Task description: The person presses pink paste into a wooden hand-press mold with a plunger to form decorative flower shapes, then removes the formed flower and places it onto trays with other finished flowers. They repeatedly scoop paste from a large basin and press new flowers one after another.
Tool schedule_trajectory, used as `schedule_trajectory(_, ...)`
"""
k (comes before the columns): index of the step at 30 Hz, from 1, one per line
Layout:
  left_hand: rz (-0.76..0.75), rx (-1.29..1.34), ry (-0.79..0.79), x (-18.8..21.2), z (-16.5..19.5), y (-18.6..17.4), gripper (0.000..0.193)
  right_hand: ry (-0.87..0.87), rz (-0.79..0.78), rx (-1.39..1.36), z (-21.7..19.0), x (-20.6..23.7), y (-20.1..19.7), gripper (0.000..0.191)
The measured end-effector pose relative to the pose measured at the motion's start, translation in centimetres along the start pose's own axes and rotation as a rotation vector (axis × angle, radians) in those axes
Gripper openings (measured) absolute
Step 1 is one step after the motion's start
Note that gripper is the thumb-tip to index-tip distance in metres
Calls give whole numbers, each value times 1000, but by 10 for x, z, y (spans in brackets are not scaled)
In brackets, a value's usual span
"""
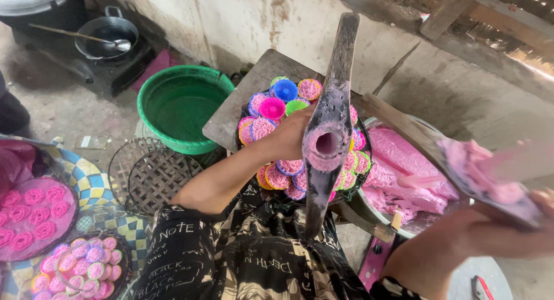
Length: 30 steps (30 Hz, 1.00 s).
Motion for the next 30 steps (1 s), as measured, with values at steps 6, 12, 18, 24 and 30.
schedule_trajectory(6, 160, 1166, 370, 14, 16, -1, 29, 708, -239, -626, 47, 172, 73, 29)
schedule_trajectory(12, 281, 1094, 182, 81, 16, -40, 30, 432, -741, 313, 55, 166, 48, 41)
schedule_trajectory(18, 207, 1100, 184, 103, 22, -25, 27, -138, -843, 493, -30, 143, 65, 35)
schedule_trajectory(24, 181, 1161, 173, 112, 10, -13, 22, -362, -982, 494, -67, 156, 102, 32)
schedule_trajectory(30, 110, 1208, 160, 112, 6, -5, 22, -391, -1061, 567, -69, 158, 116, 39)
Point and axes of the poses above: each hand's wrist, its own x-axis away from the middle knuckle, its own y-axis out of the palm, z = x × y, the point moved 9 cm from there along -x, towards the middle knuckle, and after that the axes turned 6 degrees about -z, right-handed, at the moved point
